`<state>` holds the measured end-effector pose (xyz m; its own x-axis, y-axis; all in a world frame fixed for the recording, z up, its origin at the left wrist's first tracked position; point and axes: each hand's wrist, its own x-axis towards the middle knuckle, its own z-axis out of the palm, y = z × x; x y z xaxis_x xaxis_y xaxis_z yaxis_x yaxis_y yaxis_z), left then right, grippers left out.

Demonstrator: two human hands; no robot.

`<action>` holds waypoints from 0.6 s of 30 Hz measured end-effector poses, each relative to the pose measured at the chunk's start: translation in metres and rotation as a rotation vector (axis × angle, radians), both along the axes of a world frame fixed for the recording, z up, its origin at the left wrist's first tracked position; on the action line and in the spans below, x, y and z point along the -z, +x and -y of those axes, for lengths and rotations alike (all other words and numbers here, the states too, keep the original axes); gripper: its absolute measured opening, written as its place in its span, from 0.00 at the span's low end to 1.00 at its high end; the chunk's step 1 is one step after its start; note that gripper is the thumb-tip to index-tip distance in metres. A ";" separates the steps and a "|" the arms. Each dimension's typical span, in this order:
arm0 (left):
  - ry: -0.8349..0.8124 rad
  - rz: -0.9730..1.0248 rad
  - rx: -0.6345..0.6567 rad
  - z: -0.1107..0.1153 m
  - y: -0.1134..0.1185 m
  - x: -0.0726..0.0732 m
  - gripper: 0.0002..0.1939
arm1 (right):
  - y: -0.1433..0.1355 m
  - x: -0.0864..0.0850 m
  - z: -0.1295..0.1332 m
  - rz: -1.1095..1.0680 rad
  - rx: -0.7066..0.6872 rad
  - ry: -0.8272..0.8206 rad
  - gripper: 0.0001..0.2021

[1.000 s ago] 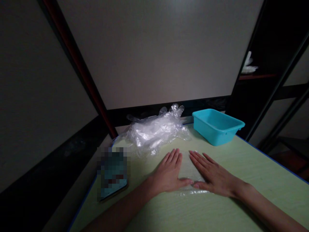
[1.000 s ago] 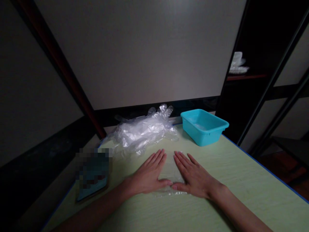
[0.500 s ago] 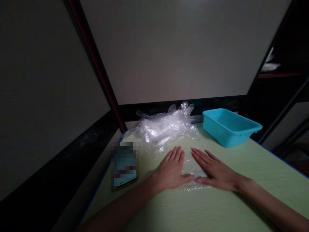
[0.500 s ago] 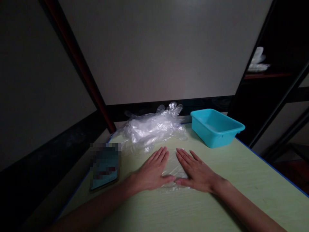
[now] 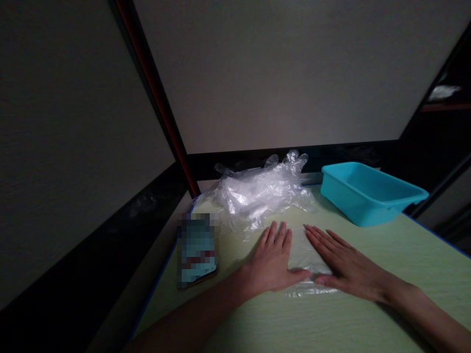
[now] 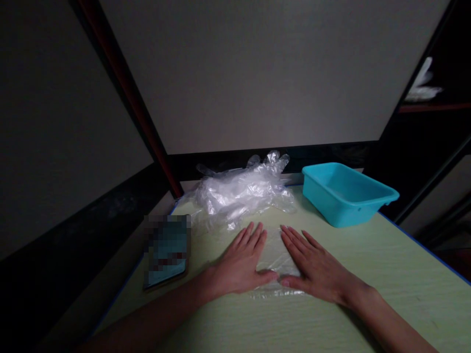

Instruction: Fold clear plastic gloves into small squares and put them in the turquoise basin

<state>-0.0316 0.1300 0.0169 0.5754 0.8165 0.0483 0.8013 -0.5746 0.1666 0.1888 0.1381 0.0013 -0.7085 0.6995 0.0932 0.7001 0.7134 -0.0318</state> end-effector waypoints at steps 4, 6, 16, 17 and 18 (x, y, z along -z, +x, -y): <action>0.001 -0.011 -0.001 0.000 0.001 -0.001 0.46 | 0.009 0.003 0.000 -0.016 0.032 0.016 0.42; 0.005 -0.016 -0.002 0.000 0.001 0.000 0.46 | 0.013 0.003 0.000 -0.021 0.050 0.007 0.42; 0.034 0.006 0.007 -0.002 -0.001 0.005 0.47 | 0.015 -0.001 -0.002 -0.017 0.053 -0.089 0.46; 0.035 0.005 0.010 -0.002 -0.001 0.006 0.47 | 0.016 -0.001 -0.002 -0.027 0.050 -0.102 0.47; 0.035 0.003 0.011 -0.003 -0.001 0.006 0.47 | 0.017 -0.002 -0.003 -0.038 0.044 -0.120 0.48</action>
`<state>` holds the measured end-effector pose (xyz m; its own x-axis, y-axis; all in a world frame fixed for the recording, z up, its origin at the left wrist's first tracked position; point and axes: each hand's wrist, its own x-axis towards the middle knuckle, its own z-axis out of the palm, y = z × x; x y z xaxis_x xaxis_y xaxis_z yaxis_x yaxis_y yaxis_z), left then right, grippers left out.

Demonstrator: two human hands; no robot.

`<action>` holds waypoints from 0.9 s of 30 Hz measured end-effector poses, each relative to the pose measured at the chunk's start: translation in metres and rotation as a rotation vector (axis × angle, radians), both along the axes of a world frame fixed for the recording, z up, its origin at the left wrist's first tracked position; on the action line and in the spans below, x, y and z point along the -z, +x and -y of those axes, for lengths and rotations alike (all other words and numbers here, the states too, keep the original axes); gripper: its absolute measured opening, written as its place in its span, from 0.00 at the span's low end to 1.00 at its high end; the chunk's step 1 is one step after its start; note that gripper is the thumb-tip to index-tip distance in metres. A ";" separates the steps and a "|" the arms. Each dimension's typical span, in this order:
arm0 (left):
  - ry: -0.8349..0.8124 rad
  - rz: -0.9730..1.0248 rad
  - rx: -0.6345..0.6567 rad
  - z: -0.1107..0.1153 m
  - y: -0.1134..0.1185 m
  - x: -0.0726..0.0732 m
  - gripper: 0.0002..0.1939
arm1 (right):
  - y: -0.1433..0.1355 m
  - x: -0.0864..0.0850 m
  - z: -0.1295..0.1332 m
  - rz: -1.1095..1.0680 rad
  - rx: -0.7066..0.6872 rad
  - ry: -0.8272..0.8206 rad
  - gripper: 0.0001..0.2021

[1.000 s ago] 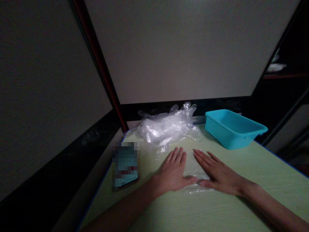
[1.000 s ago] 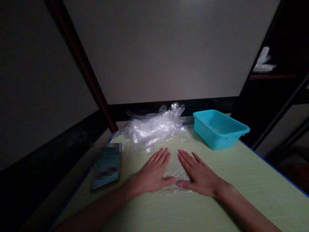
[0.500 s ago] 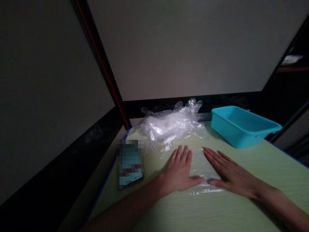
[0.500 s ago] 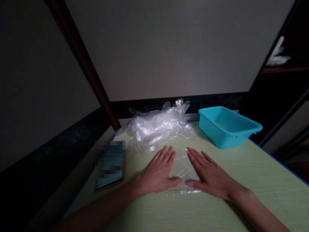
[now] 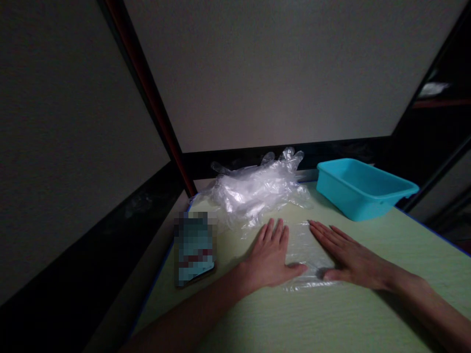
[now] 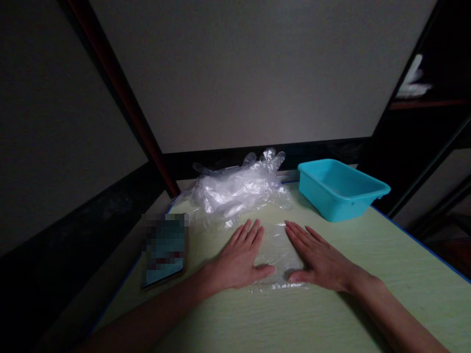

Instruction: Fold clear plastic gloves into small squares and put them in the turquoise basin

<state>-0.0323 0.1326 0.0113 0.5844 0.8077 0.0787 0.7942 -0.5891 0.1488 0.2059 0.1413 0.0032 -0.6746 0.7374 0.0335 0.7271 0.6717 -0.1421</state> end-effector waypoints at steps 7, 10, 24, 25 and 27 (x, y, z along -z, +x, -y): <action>0.004 -0.018 -0.001 0.001 0.000 -0.002 0.46 | 0.008 -0.005 -0.007 -0.055 -0.021 -0.153 0.54; -0.006 -0.028 -0.007 0.002 0.000 -0.004 0.46 | 0.008 -0.007 -0.008 -0.058 -0.019 -0.188 0.56; -0.006 -0.027 -0.007 0.002 0.001 -0.004 0.44 | -0.002 -0.026 0.000 -0.352 0.010 -0.214 0.43; -0.005 -0.030 -0.009 0.002 0.001 -0.004 0.44 | -0.007 -0.025 0.000 -0.322 -0.027 -0.189 0.43; -0.002 -0.035 -0.014 0.002 0.002 -0.004 0.44 | -0.016 -0.021 0.001 -0.239 -0.111 -0.141 0.42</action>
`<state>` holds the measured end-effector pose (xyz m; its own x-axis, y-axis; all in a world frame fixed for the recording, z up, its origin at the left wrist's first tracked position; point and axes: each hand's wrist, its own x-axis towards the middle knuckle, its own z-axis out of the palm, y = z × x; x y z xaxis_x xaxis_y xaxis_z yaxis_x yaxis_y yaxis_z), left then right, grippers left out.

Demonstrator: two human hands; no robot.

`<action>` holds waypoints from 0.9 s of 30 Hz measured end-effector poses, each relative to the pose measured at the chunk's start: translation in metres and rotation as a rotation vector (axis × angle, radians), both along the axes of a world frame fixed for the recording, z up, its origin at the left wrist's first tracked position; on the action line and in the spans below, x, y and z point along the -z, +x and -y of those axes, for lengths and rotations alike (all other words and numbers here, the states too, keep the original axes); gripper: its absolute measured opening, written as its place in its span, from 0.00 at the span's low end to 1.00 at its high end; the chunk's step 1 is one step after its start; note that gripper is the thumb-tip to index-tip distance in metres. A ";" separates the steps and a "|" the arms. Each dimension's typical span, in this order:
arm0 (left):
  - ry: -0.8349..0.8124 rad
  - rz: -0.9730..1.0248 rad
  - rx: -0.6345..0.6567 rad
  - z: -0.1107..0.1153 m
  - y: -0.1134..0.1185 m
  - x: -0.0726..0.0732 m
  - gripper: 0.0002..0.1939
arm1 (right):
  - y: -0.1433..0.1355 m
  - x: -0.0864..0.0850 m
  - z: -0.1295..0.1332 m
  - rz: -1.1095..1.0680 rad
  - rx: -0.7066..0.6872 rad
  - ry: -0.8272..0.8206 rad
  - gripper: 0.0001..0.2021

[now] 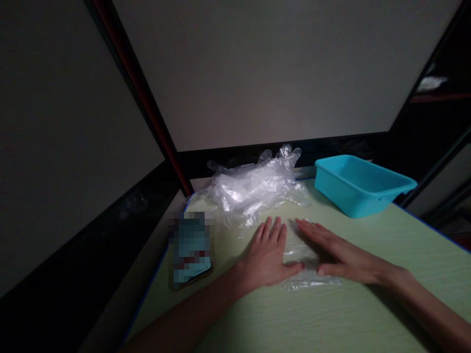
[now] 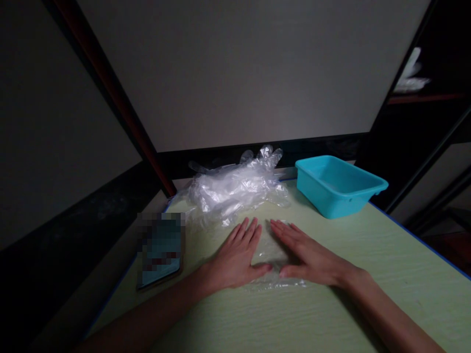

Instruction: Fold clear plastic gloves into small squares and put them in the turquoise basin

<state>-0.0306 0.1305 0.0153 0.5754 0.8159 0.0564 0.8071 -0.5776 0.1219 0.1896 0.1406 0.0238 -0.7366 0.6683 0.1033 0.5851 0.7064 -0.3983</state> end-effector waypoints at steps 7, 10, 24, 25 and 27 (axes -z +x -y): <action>0.009 -0.014 0.019 -0.001 -0.001 -0.002 0.45 | -0.007 0.011 -0.001 0.184 0.004 0.125 0.43; 0.005 0.001 0.011 -0.001 -0.001 -0.003 0.45 | -0.002 0.011 -0.003 0.196 0.008 0.125 0.45; 0.012 -0.006 0.014 -0.001 -0.001 -0.001 0.44 | 0.021 0.004 -0.013 0.168 0.027 -0.088 0.54; 0.012 -0.007 0.015 -0.001 -0.001 -0.002 0.44 | 0.021 0.004 -0.013 0.169 0.030 -0.089 0.54; 0.009 -0.004 0.016 -0.001 -0.001 -0.002 0.44 | 0.020 0.003 -0.013 0.180 0.037 -0.095 0.54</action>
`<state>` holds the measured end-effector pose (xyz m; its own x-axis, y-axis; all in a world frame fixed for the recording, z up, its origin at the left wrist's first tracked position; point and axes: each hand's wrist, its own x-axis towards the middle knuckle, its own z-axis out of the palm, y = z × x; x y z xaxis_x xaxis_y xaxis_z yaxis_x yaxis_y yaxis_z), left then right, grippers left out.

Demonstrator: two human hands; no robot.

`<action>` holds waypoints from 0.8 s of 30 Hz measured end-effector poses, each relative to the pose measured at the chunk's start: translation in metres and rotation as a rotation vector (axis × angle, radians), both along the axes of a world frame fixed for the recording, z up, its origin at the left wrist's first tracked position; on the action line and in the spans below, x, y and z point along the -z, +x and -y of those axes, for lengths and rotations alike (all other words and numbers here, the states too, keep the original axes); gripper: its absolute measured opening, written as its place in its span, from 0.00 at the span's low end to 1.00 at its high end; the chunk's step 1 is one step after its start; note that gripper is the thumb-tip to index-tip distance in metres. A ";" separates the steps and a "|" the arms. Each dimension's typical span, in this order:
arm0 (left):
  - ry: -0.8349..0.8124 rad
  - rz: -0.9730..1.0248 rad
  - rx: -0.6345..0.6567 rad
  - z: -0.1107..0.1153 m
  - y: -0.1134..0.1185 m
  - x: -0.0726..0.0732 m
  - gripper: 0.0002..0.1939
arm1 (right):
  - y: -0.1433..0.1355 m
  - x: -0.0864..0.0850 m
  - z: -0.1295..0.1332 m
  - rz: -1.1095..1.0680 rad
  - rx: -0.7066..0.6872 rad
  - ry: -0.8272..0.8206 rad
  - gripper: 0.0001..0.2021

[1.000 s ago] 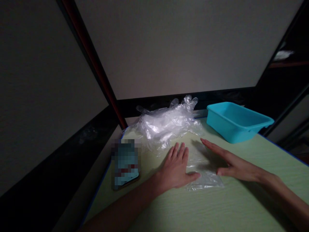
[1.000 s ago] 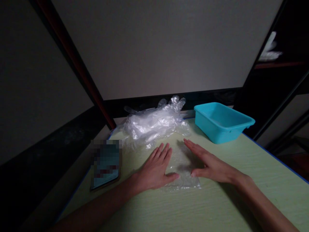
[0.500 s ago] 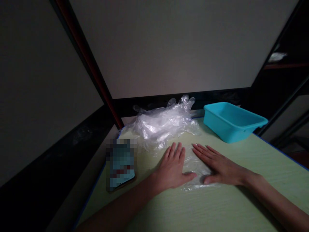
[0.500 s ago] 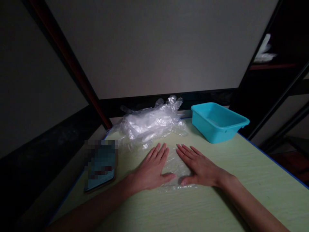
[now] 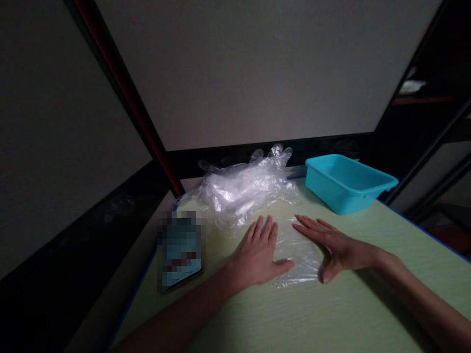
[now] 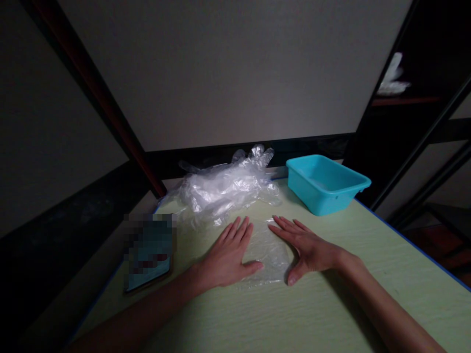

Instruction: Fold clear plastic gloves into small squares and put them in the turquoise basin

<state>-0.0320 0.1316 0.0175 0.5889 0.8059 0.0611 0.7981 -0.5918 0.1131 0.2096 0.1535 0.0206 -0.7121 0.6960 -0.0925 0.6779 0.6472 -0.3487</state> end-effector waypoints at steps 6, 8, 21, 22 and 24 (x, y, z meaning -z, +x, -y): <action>-0.018 0.023 -0.014 0.001 0.000 -0.003 0.47 | -0.001 -0.001 0.000 0.014 0.005 -0.008 0.53; -0.019 0.041 -0.021 0.001 0.000 -0.004 0.47 | 0.000 0.000 0.000 -0.003 -0.001 -0.005 0.53; -0.134 0.565 -0.175 0.006 -0.015 -0.007 0.26 | -0.004 0.000 0.025 -0.198 0.118 0.181 0.33; -0.125 0.566 -0.181 0.009 -0.017 -0.007 0.25 | -0.004 0.001 0.030 -0.184 0.117 0.194 0.33; -0.102 0.546 -0.181 0.016 -0.020 -0.008 0.24 | -0.005 0.001 0.041 -0.157 0.109 0.215 0.32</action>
<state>-0.0521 0.1157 0.0253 0.3461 0.9086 0.2337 0.6959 -0.4157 0.5856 0.2046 0.1126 0.0195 -0.6262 0.7606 0.1711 0.6959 0.6443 -0.3173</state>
